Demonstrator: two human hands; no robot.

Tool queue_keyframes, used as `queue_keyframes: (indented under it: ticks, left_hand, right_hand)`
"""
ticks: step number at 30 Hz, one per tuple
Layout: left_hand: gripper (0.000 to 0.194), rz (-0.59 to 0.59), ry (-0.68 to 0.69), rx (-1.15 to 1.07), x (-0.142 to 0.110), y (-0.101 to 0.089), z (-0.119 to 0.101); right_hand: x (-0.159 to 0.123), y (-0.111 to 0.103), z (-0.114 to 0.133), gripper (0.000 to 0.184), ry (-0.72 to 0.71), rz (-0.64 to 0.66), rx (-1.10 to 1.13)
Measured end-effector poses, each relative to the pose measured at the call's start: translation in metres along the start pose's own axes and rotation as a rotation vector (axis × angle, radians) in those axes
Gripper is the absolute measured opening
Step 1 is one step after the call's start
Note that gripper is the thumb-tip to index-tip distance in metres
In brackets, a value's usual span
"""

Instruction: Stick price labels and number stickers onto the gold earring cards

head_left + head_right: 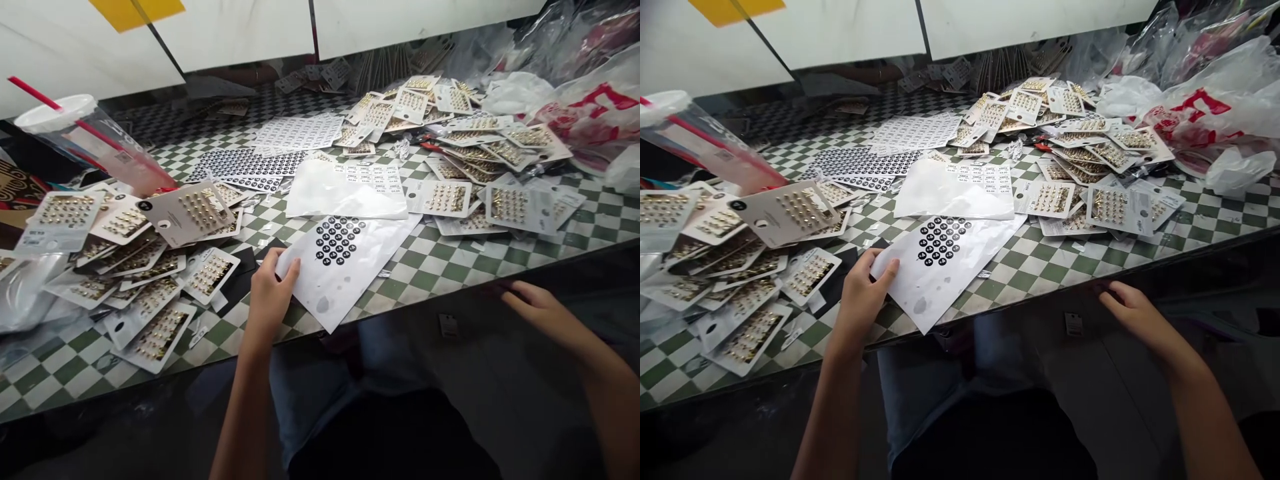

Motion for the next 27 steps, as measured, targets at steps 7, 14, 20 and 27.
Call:
queue_keyframes:
  ticks: [7, 14, 20, 27]
  left_hand:
    - [0.021, -0.017, 0.0, 0.063, -0.001, -0.002, 0.002]
    - [0.02, -0.045, -0.003, 0.14, -0.001, 0.0, 0.003]
    - [0.019, -0.043, -0.02, 0.185, 0.0, 0.001, 0.005]
    - [0.019, -0.04, -0.032, 0.201, 0.0, 0.001, 0.004]
  right_hand:
    - [-0.009, 0.02, 0.012, 0.011, 0.058, 0.173, 0.212]
    - [-0.017, 0.048, 0.018, 0.012, 0.066, 0.237, 0.32]
    - [-0.023, 0.092, 0.008, 0.02, 0.021, 0.304, 0.365]
    - [-0.029, 0.107, 0.025, 0.019, -0.022, 0.42, 0.283]
Point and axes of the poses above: each hand's wrist, its own x-axis towards the middle knuckle, its own y-axis out of the palm, z = x × y, the point moved 2 cm from there along x, towards the middle knuckle, and after that the axes turned 2 degrees about -x, right-handed, at the moved point
